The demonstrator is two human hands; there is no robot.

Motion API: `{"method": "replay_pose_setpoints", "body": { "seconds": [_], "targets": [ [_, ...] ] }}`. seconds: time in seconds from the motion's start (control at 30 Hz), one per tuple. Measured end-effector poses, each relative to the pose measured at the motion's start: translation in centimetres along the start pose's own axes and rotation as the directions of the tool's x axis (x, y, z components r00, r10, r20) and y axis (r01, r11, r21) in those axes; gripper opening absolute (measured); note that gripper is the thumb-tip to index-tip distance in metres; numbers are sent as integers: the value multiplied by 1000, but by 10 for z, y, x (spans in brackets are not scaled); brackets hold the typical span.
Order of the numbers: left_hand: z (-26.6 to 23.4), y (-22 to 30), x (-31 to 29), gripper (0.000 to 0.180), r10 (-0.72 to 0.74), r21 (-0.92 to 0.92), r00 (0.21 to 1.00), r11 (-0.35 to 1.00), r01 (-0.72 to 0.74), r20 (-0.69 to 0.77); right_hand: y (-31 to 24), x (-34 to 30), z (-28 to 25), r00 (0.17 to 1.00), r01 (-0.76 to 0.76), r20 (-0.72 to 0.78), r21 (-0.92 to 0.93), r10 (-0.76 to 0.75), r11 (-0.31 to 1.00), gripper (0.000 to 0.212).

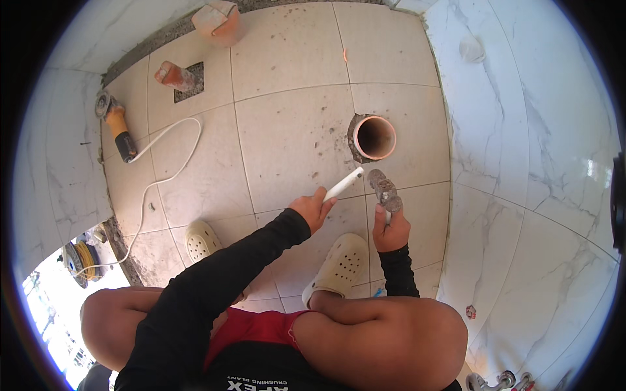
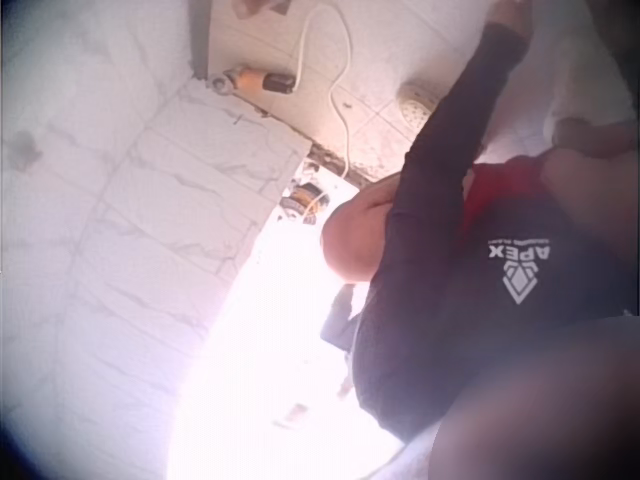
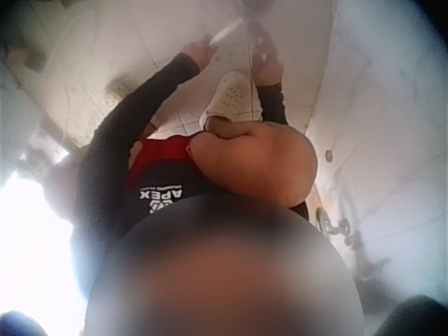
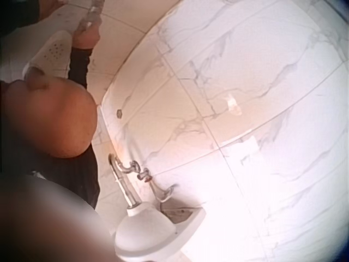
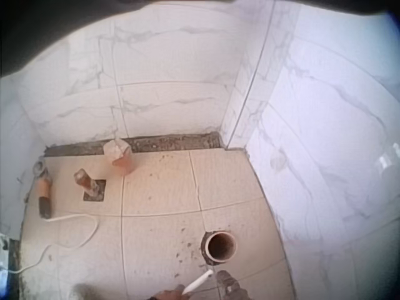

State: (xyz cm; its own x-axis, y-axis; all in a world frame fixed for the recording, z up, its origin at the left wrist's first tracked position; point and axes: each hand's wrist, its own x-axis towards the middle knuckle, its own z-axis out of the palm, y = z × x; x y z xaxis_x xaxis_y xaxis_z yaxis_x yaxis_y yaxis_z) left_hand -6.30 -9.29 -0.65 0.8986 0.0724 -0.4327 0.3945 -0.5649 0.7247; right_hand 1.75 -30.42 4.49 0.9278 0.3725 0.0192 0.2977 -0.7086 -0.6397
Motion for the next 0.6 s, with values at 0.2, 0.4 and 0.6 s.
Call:
{"method": "replay_pose_setpoints", "body": {
  "seconds": [0.2, 0.4, 0.6],
  "targets": [
    [0, -1, 8, 35, -3, 23, 999, 1000, 4, -41, 6, -4, 2, 996, -85, 14, 46, 84, 995, 28],
    [-2, -2, 11, 36, -3, -33, 1000, 999, 2, -24, 3, -3, 6, 999, 4, -41, 3, -4, 1000, 27],
    [-5, -10, 14, 38, 12, -109, 1000, 994, -15, -29, -11, 17, -7, 996, 89, 2, -3, -89, 996, 30]
  ]
}}
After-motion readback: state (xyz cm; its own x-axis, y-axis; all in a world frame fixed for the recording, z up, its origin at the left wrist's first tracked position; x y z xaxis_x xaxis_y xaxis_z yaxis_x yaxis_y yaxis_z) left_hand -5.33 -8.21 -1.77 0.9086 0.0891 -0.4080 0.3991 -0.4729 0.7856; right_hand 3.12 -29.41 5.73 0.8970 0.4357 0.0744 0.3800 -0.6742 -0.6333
